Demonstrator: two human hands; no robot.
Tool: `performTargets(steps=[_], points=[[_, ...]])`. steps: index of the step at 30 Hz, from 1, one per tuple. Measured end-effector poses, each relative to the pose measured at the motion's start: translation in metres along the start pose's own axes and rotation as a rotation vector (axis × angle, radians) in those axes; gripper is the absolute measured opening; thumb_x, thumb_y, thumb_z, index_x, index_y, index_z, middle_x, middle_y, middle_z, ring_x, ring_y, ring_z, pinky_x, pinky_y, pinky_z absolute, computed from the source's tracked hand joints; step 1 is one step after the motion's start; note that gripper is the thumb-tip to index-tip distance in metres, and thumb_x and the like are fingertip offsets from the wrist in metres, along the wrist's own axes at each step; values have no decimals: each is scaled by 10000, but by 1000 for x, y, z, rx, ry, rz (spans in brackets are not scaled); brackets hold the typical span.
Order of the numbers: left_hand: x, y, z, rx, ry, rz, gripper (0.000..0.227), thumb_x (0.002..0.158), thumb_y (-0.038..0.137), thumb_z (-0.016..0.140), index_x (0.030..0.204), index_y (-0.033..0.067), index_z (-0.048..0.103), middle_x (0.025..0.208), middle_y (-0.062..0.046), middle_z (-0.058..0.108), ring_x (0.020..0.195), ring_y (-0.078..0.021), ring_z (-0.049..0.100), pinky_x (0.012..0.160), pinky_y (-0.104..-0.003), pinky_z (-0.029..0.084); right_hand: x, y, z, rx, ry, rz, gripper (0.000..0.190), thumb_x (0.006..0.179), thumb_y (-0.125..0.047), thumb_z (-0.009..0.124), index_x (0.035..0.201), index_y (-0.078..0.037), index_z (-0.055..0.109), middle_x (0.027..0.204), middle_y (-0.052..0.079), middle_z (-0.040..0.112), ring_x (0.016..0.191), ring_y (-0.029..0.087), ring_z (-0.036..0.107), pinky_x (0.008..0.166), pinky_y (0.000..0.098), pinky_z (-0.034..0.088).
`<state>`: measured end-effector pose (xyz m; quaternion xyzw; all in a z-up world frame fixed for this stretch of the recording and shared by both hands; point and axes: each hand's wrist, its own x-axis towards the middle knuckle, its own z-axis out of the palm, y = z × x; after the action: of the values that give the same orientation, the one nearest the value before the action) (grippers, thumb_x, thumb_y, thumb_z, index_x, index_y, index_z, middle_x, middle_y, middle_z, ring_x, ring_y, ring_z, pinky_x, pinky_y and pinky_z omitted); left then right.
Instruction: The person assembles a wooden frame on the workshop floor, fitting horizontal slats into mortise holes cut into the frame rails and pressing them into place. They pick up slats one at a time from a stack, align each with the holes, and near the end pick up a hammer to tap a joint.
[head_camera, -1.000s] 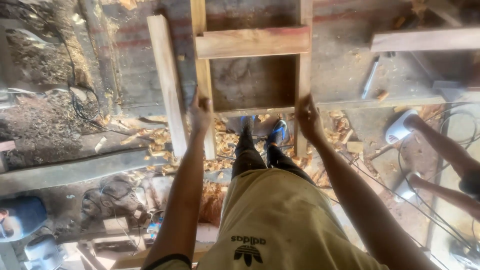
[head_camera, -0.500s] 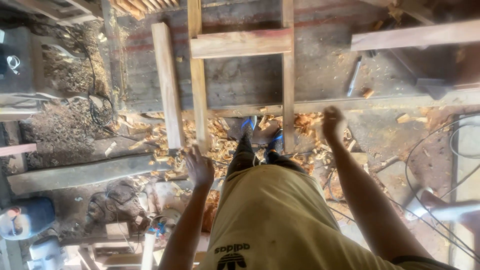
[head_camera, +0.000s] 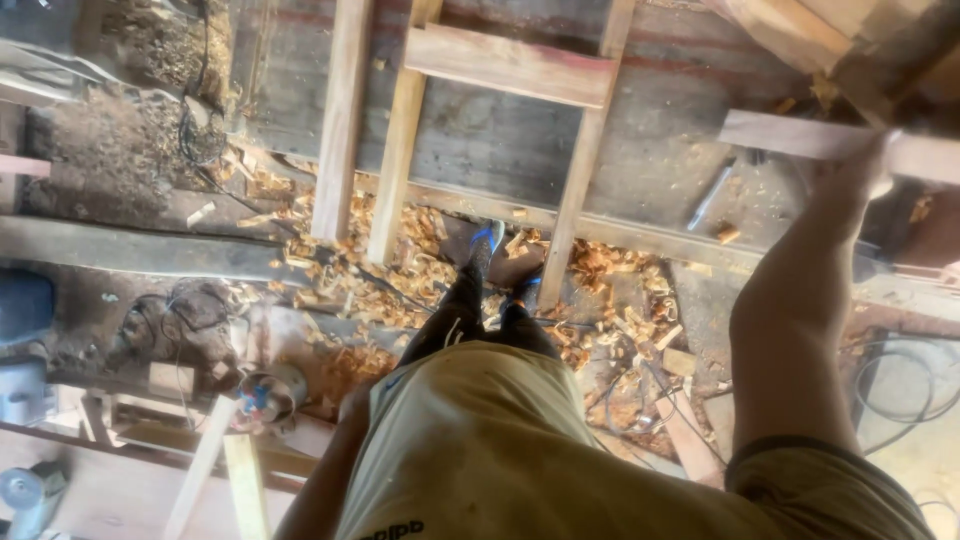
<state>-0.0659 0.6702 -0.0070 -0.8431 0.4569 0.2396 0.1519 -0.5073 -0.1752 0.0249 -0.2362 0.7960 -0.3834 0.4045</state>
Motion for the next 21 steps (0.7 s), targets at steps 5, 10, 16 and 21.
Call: performTargets(steps=[5, 10, 16, 21], points=[[6, 7, -48, -664, -20, -82, 451, 856, 231, 652, 1283, 85, 658, 1036, -191, 770, 885, -324, 757, 698, -452, 585, -172, -43, -6, 272, -223, 31, 694, 840, -443, 666, 1308, 61, 578, 1118, 119, 821, 1089, 224, 834, 965, 347, 774], [48, 17, -79, -641, -127, -65, 481, 927, 24, 503, 1385, 151, 580, 1248, -173, 703, 1097, -320, 704, 906, -475, 577, -237, -61, -32, 499, -428, -73, 356, 867, -286, 666, 1113, -31, 698, 972, 79, 754, 974, 246, 789, 815, 371, 739], [157, 101, -167, -852, 153, 128, 273, 915, 354, 647, 1030, 116, 717, 892, -117, 765, 839, -311, 734, 734, -431, 550, -258, 22, -39, -60, -673, -825, 243, 1124, -174, 291, 1167, -77, 510, 1060, 101, 552, 964, 224, 550, 850, 322, 466], [198, 211, -304, -1168, 108, 497, 317, 927, 297, 719, 1218, 171, 703, 1017, -54, 782, 969, -227, 751, 807, -368, 599, -342, 89, 4, 257, -820, 161, 906, 905, -796, 369, 1532, -143, 419, 1619, 133, 381, 1508, 283, 344, 1278, 463, 171]])
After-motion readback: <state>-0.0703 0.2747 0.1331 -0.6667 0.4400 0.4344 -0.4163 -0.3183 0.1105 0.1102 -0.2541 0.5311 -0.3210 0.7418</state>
